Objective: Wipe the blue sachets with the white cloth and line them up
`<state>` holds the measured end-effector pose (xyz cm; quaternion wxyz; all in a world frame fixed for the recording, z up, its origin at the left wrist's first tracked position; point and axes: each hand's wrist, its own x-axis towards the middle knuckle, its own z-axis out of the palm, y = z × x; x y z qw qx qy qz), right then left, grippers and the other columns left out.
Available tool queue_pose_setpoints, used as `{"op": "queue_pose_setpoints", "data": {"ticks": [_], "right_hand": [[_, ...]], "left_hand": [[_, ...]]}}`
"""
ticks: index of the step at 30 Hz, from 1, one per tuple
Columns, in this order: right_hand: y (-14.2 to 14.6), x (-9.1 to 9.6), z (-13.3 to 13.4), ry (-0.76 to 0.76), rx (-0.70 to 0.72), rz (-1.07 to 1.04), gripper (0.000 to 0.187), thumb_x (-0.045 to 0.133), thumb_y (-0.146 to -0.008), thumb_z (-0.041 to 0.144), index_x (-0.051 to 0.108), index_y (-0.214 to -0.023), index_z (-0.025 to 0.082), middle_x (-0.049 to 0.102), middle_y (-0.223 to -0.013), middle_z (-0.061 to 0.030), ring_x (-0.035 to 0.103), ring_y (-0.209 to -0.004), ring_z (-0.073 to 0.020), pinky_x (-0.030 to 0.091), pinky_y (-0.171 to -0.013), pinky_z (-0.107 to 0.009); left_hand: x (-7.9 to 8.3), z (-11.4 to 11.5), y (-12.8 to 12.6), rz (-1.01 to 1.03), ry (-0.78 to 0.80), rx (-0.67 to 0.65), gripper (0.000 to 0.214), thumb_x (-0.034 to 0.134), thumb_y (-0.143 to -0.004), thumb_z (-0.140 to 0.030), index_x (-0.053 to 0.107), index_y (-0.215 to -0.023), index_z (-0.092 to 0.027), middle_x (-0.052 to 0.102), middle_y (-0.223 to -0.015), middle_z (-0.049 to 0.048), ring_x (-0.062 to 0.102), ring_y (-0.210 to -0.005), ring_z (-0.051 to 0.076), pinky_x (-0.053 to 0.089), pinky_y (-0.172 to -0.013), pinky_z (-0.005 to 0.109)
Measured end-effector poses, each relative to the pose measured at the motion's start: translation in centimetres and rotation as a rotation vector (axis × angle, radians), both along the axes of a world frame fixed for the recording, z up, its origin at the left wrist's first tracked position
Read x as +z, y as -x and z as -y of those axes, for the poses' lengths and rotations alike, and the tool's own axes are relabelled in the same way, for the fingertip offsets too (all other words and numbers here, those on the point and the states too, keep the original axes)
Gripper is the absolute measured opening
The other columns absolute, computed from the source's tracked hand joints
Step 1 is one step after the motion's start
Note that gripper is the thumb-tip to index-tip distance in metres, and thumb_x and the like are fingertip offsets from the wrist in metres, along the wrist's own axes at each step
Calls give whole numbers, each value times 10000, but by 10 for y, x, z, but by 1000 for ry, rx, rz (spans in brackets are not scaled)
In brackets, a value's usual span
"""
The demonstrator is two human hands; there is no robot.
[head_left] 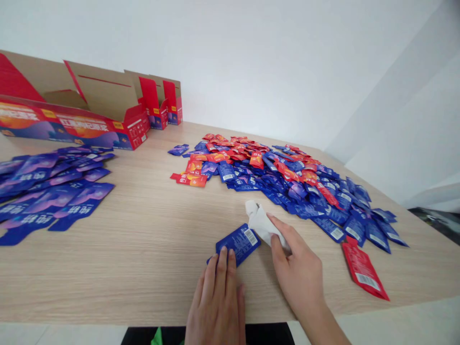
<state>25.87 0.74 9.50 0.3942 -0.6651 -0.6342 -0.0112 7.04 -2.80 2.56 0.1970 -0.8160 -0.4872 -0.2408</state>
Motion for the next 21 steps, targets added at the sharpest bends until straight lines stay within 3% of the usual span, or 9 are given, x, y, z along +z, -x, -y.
{"op": "queue_pose_setpoints", "data": {"ticks": [3,6,12,16,21], "right_hand": [[18,0,6,-17,156,37,425,462,-997,179,661,-1352,300,725,-1332,-12,694,-1208,-199,570,-1005,-314],[29,-6,8,44,327,53,439,504,-948,127,705,-1298,299,728,-1316,-29,677,-1221,-221,545,-1074,-387],[36,-10,12,143,491,81,436,520,-986,148,659,-1376,284,681,-1396,-45,611,-1305,-237,508,-1128,-463],[32,-17,10,168,491,131,451,488,-1005,138,641,-1404,283,653,-1447,-35,565,-1375,-235,468,-1170,-477],[15,-28,5,125,369,154,451,502,-979,153,676,-1369,298,652,-1447,-40,575,-1370,-252,483,-1153,-491]], "left_hand": [[0,4,-2,-39,32,10,605,504,-937,-308,450,-1496,-84,517,-1553,114,505,-1391,264,498,-1042,346],[6,5,-2,-109,78,-71,557,470,-932,-269,495,-1453,-74,587,-1476,130,539,-1358,283,481,-1098,380],[24,6,-5,-19,116,-73,524,431,-925,-221,525,-1410,-45,666,-1335,161,625,-1222,278,520,-1063,394],[25,10,-7,-7,119,-37,502,417,-932,-205,551,-1393,-57,659,-1368,153,608,-1270,276,532,-1048,388],[20,11,-8,30,171,1,569,421,-968,-256,432,-1497,-45,569,-1491,166,492,-1420,257,499,-1103,374]]}}
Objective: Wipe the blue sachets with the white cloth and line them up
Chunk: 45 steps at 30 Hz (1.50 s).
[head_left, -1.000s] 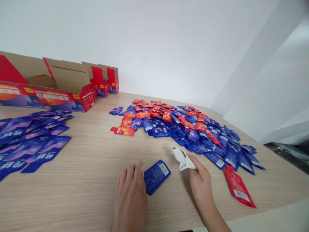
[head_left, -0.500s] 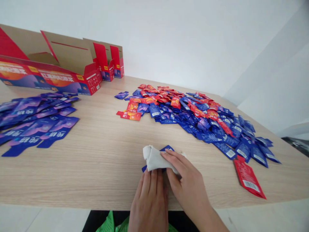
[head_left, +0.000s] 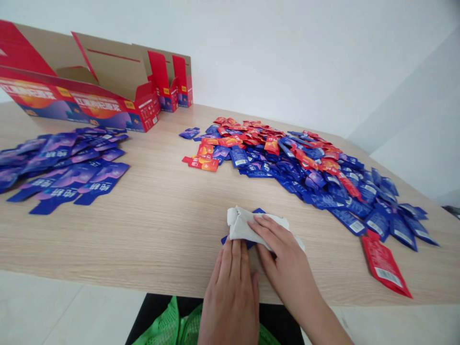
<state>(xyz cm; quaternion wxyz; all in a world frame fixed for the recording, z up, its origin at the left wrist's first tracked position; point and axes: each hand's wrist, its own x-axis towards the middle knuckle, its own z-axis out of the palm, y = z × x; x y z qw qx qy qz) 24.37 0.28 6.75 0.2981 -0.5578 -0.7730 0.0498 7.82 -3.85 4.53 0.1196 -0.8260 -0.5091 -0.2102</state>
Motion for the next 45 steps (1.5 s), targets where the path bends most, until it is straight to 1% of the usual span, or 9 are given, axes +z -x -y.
{"op": "queue_pose_setpoints", "data": {"ticks": [9,15,18,22,27,36,39,42,45], "right_hand": [[-18,7,0,-22,-214,-69,406,457,-999,232,678,-1336,275,723,-1338,-38,673,-1243,-258,548,-1068,-457],[11,17,0,-28,-46,-131,427,454,-1009,184,650,-1373,294,689,-1391,-33,634,-1300,-225,519,-1112,-424],[22,12,-2,-7,67,-66,435,485,-985,134,683,-1342,285,684,-1402,-30,606,-1335,-227,490,-1153,-445],[22,2,-5,17,80,2,448,486,-976,110,685,-1350,259,669,-1425,-35,555,-1393,-238,452,-1191,-475],[5,-1,-10,3,-5,7,437,480,-984,159,677,-1362,254,652,-1448,-51,549,-1403,-251,452,-1183,-507],[-44,5,-22,72,-275,48,420,448,-1001,270,690,-1339,208,691,-1392,-96,628,-1316,-306,492,-1124,-541],[-45,10,-20,82,-372,6,418,441,-1007,294,688,-1337,222,714,-1353,-95,678,-1239,-323,552,-1038,-545],[-26,16,-16,49,-315,-90,412,438,-1012,268,667,-1355,253,718,-1351,-67,698,-1210,-289,587,-997,-486],[5,21,-10,-6,-119,-127,431,440,-1009,187,639,-1384,260,701,-1380,-44,659,-1274,-232,553,-1070,-432]], "left_hand": [[-2,1,-2,38,-58,55,591,445,-990,-306,408,-1498,-7,521,-1533,174,491,-1421,264,511,-1087,356],[4,0,-1,-62,-80,40,523,420,-980,-293,536,-1392,8,612,-1429,199,582,-1326,304,553,-1042,383],[7,-1,0,-109,-44,-1,521,412,-977,-279,526,-1414,-21,643,-1388,182,601,-1301,311,544,-1063,405],[9,-2,0,-80,-18,-9,508,387,-981,-267,534,-1415,-47,634,-1412,153,587,-1320,290,535,-1080,399],[4,-2,-2,-22,-84,62,502,396,-999,-295,546,-1397,-28,618,-1437,157,593,-1315,261,547,-1047,351],[-14,-3,3,-71,-101,31,610,471,-986,-387,464,-1465,-10,550,-1511,162,551,-1364,269,521,-1080,327],[-19,-4,5,-71,-131,28,630,488,-973,-403,465,-1464,-10,550,-1510,168,560,-1353,267,530,-1060,320],[-24,-5,6,-73,-164,27,630,494,-964,-405,470,-1463,-19,554,-1508,164,561,-1349,261,528,-1054,320],[-27,-6,8,-75,-185,16,632,503,-953,-405,487,-1440,-3,558,-1496,187,545,-1362,274,512,-1070,330]]}}
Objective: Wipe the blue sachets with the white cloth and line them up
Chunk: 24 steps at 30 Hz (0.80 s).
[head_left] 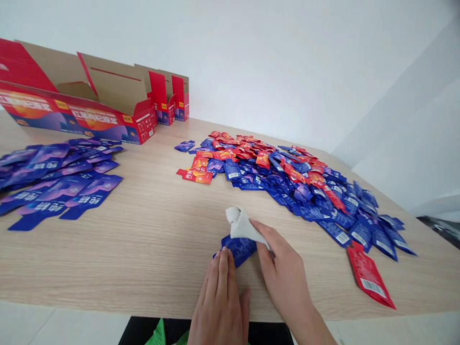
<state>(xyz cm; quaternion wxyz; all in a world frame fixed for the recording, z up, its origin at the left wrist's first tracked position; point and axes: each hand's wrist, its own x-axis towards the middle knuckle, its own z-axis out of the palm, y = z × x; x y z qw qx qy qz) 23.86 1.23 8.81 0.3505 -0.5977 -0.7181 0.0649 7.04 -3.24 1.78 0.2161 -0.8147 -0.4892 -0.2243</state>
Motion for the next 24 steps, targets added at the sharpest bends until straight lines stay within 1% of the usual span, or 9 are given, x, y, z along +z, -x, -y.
{"op": "queue_pose_setpoints", "data": {"ticks": [2,4,5,7,12,15,19,22,24], "right_hand": [[19,0,4,-24,158,19,464,434,-996,118,636,-1391,253,683,-1408,-38,616,-1327,-205,511,-1130,-417],[30,-3,6,-20,282,42,505,425,-971,54,652,-1377,250,676,-1418,-32,587,-1358,-190,481,-1165,-416],[33,-5,6,-10,317,54,523,422,-958,32,658,-1371,249,676,-1418,-29,582,-1365,-189,473,-1176,-422],[31,-9,4,2,329,81,538,423,-941,14,671,-1359,246,681,-1411,-31,579,-1370,-199,469,-1183,-446],[2,-17,-9,-16,217,152,514,460,-941,42,683,-1359,242,659,-1440,-55,552,-1402,-238,453,-1192,-497],[-18,-18,-19,3,112,138,499,472,-943,66,691,-1353,251,662,-1435,-66,587,-1368,-242,462,-1180,-500],[-40,-18,-29,47,-11,163,446,463,-964,117,707,-1324,217,687,-1398,-92,630,-1320,-264,482,-1155,-510],[-44,-15,-27,48,-102,173,429,451,-979,150,700,-1323,210,700,-1379,-91,643,-1301,-278,497,-1135,-517],[-39,-12,-20,33,-120,142,428,435,-995,167,679,-1343,227,712,-1360,-74,666,-1266,-265,526,-1104,-496]], "left_hand": [[-1,0,0,-2,0,-35,612,512,-946,-411,522,-1410,-12,610,-1430,193,570,-1327,294,509,-1074,356],[-1,0,0,6,26,-61,594,510,-945,-424,550,-1387,-30,657,-1355,184,611,-1259,307,513,-1070,387],[0,1,0,14,48,-65,584,506,-945,-426,561,-1378,-39,668,-1334,178,624,-1232,310,514,-1070,400],[2,1,1,12,84,-59,570,502,-947,-412,564,-1375,-42,658,-1348,179,621,-1235,307,515,-1071,401],[7,1,2,-19,52,-21,595,513,-953,-384,515,-1416,-10,586,-1460,197,568,-1332,279,522,-1055,335],[6,0,2,-11,53,-17,603,500,-961,-385,498,-1434,-12,574,-1481,183,568,-1338,262,525,-1053,325],[4,0,1,-13,33,-23,611,509,-951,-372,492,-1432,5,574,-1478,192,582,-1325,262,530,-1045,326],[2,-1,1,-14,22,-27,632,524,-938,-363,479,-1435,25,567,-1479,208,580,-1327,274,523,-1049,330],[0,-2,1,-12,18,-37,643,529,-936,-372,476,-1434,31,564,-1479,214,573,-1333,282,515,-1056,335]]}}
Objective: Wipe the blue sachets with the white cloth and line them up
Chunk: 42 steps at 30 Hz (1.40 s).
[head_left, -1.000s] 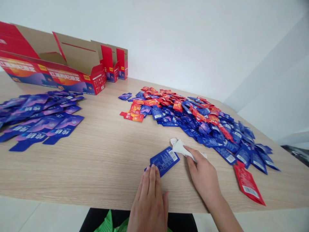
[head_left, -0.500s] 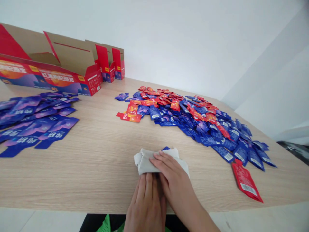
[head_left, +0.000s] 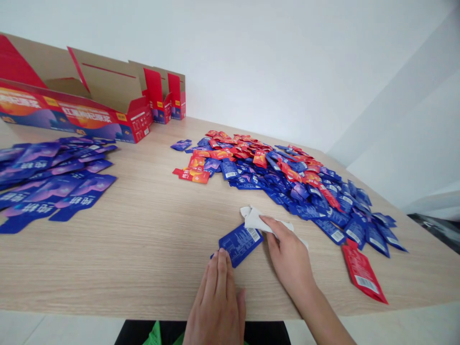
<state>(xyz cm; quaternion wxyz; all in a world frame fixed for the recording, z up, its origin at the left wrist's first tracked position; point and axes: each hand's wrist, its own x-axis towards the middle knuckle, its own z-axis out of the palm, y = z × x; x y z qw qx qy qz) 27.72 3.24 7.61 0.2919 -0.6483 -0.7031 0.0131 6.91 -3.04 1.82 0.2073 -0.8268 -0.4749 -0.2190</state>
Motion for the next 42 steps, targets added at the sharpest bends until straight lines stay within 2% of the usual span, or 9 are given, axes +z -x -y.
{"op": "queue_pose_setpoints", "data": {"ticks": [5,12,19,24,27,30,33,36,42], "right_hand": [[34,5,22,-83,165,-46,450,438,-1005,143,637,-1392,260,700,-1369,-63,655,-1266,-226,541,-1088,-438],[57,2,32,-11,416,-10,496,516,-946,50,646,-1362,286,657,-1403,-58,553,-1349,-243,497,-1131,-488],[29,2,16,-28,286,33,395,538,-979,82,698,-1292,263,654,-1287,-99,598,-1189,-270,539,-1008,-478],[0,6,0,-2,125,49,348,512,-1002,136,708,-1279,216,688,-1118,-105,621,-1057,-290,546,-926,-493],[-4,9,1,-14,64,6,344,488,-1017,164,700,-1279,231,696,-1112,-94,628,-1056,-287,538,-928,-481],[13,11,12,-48,106,-82,370,470,-1030,168,662,-1332,264,688,-1157,-80,638,-1087,-254,544,-942,-422],[41,10,26,-67,240,-106,398,496,-1005,137,660,-1335,287,680,-1132,-73,649,-1041,-235,567,-893,-384],[61,7,34,14,336,-80,451,547,-946,77,669,-1315,306,668,-1112,-66,635,-1020,-245,574,-881,-403],[43,2,24,41,303,-2,450,534,-943,58,683,-1301,287,638,-1100,-79,618,-999,-256,566,-848,-416]], "left_hand": [[-2,-2,1,-5,-9,0,613,523,-939,-381,504,-1417,2,574,-1475,200,560,-1341,275,502,-1064,336],[-9,-2,8,-36,-50,-86,540,527,-924,-335,546,-1389,-62,691,-1311,156,626,-1222,275,505,-1038,359],[-5,-3,4,-9,-16,-25,624,532,-940,-381,489,-1426,7,583,-1464,202,571,-1323,268,493,-1060,335],[-3,-4,2,-27,-49,-6,614,522,-944,-369,492,-1424,12,590,-1462,187,585,-1312,261,489,-1066,325],[-4,-5,3,-38,-67,-14,614,520,-941,-383,504,-1414,9,595,-1456,189,583,-1314,263,486,-1069,329],[-6,-6,3,-43,-71,-19,605,521,-934,-390,524,-1398,-2,605,-1444,188,579,-1315,263,485,-1066,331],[-8,-5,3,-32,-64,-33,566,524,-927,-366,547,-1383,-32,639,-1401,175,588,-1291,263,486,-1059,336],[-7,-3,2,36,-31,-29,509,515,-924,-336,579,-1358,-79,693,-1299,147,616,-1220,265,487,-1054,359],[1,-6,3,-47,-83,-45,512,514,-932,-361,597,-1336,-58,682,-1329,150,595,-1268,257,465,-1067,338]]}}
